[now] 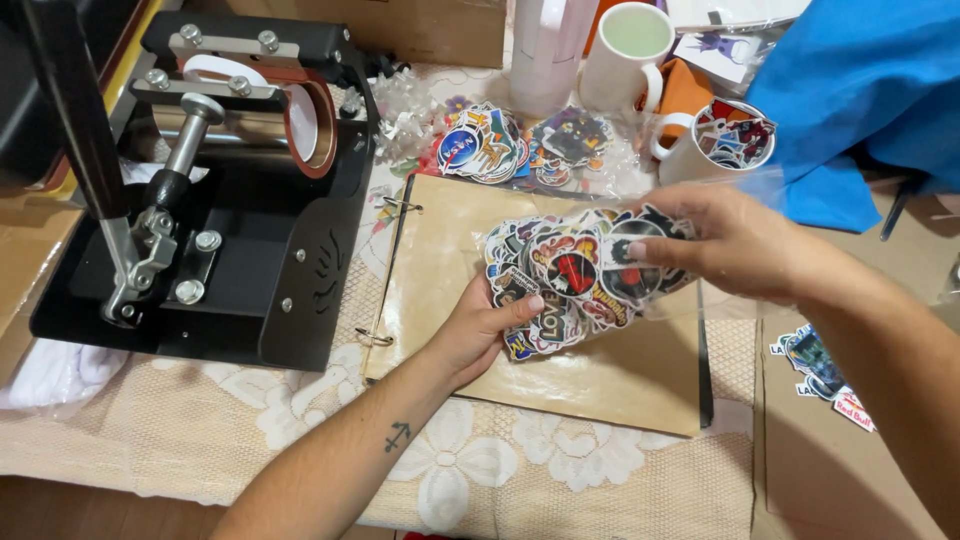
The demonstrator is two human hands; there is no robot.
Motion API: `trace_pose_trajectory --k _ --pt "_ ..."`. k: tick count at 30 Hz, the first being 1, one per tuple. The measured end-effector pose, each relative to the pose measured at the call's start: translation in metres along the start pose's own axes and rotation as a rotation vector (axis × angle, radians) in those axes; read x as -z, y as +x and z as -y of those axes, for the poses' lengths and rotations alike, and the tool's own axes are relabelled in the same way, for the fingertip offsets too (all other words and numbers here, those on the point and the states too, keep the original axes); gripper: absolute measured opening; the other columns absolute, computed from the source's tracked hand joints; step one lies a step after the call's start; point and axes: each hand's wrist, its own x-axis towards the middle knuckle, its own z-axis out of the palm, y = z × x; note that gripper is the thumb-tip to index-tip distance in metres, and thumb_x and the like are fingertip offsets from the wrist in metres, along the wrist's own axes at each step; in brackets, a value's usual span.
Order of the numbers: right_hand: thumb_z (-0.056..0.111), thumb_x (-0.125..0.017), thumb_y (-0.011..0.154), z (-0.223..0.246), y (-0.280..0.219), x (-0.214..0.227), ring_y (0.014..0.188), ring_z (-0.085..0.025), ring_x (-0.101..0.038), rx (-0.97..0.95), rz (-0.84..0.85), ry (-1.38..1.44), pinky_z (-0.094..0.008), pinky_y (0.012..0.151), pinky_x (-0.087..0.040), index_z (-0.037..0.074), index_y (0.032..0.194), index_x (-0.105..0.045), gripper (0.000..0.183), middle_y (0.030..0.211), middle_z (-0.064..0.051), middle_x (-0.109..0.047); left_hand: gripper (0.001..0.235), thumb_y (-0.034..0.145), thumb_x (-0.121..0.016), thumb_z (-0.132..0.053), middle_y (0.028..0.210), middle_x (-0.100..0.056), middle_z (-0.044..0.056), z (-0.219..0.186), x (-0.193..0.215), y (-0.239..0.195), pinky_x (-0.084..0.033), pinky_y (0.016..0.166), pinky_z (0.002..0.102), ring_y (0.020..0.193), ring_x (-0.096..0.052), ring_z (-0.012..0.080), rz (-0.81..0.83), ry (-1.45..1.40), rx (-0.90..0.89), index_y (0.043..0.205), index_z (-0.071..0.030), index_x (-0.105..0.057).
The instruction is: Sorting various stickers from a plastic bag into different piles and a mug on a workspace.
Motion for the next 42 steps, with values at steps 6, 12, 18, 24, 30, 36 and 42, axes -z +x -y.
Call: trace_pose_trajectory --k 6,12,18,24,30,36,42 --pt "0.008 -0.072 0.082 -0.005 -0.002 0.002 0.095 -0.019 -0.073 0.088 -0.05 0.272 -0.033 0.088 -0.058 0.001 0.109 -0.076 0.028 0.105 -0.01 -0.081 0.077 0.067 -0.081 -0.007 0.126 -0.066 0.018 0.0 -0.002 0.002 -0.055 0.099 0.045 0.115 -0.064 0.0295 -0.034 -0.007 -0.018 0.137 -0.004 -0.048" --pt "0.003 -0.082 0.073 0.02 -0.01 -0.026 0.071 -0.027 -0.073 -0.03 0.002 0.422 -0.041 0.06 -0.062 0.0 0.106 -0.078 0.033 0.084 -0.016 -0.074 0.058 0.078 -0.079 0.004 0.114 -0.071 0.019 0.002 -0.005 -0.004 -0.062 0.086 0.044 0.102 -0.072 0.0321 0.002 -0.033 -0.116 0.13 0.0 -0.054" --pt "0.013 -0.095 0.062 -0.008 0.011 -0.044 0.072 -0.021 -0.069 0.025 -0.065 0.117 -0.038 0.061 -0.061 0.008 0.099 -0.081 0.04 0.08 -0.011 -0.074 0.059 0.077 -0.08 0.005 0.113 -0.071 0.022 -0.002 -0.012 -0.006 -0.062 0.083 0.047 0.1 -0.072 0.0352 -0.023 -0.032 -0.137 0.129 0.001 -0.054" --pt "-0.001 -0.087 0.066 -0.011 -0.009 -0.024 0.068 -0.026 -0.07 0.065 -0.164 0.398 -0.038 0.063 -0.06 0.002 0.105 -0.079 0.04 0.079 -0.02 -0.075 0.06 0.075 -0.08 0.003 0.11 -0.071 0.021 -0.022 -0.009 -0.015 -0.063 0.081 0.045 0.098 -0.072 0.0335 -0.099 0.025 -0.118 0.128 0.004 -0.054" --pt "-0.006 -0.079 0.072 -0.05 -0.005 -0.015 0.074 -0.025 -0.073 0.122 -0.2 0.729 -0.036 0.065 -0.061 -0.009 0.118 -0.066 0.048 0.086 -0.019 -0.073 0.059 0.075 -0.077 0.006 0.107 -0.071 0.027 -0.045 0.014 -0.037 -0.063 0.079 0.051 0.092 -0.073 0.04 -0.223 0.014 -0.091 0.128 0.003 -0.052" --pt "0.002 -0.078 0.075 -0.084 -0.021 -0.002 0.073 -0.023 -0.072 0.097 -0.304 0.822 -0.038 0.065 -0.061 -0.004 0.12 -0.065 0.047 0.089 -0.017 -0.072 0.046 0.079 -0.071 0.007 0.103 -0.072 0.021 -0.069 0.012 -0.071 -0.063 0.08 0.051 0.092 -0.074 0.0368 -0.324 -0.014 -0.154 0.121 -0.001 -0.055" --pt "-0.003 -0.075 0.073 -0.121 -0.006 -0.044 0.08 -0.031 -0.068 -0.233 -0.211 0.842 -0.035 0.067 -0.052 -0.004 0.116 -0.066 0.043 0.099 -0.023 -0.074 0.08 0.07 -0.064 0.0 0.136 -0.061 0.022 -0.067 0.003 -0.072 -0.052 0.098 0.053 0.119 -0.06 0.0371 -0.421 -0.042 -0.093 0.147 -0.007 -0.043"
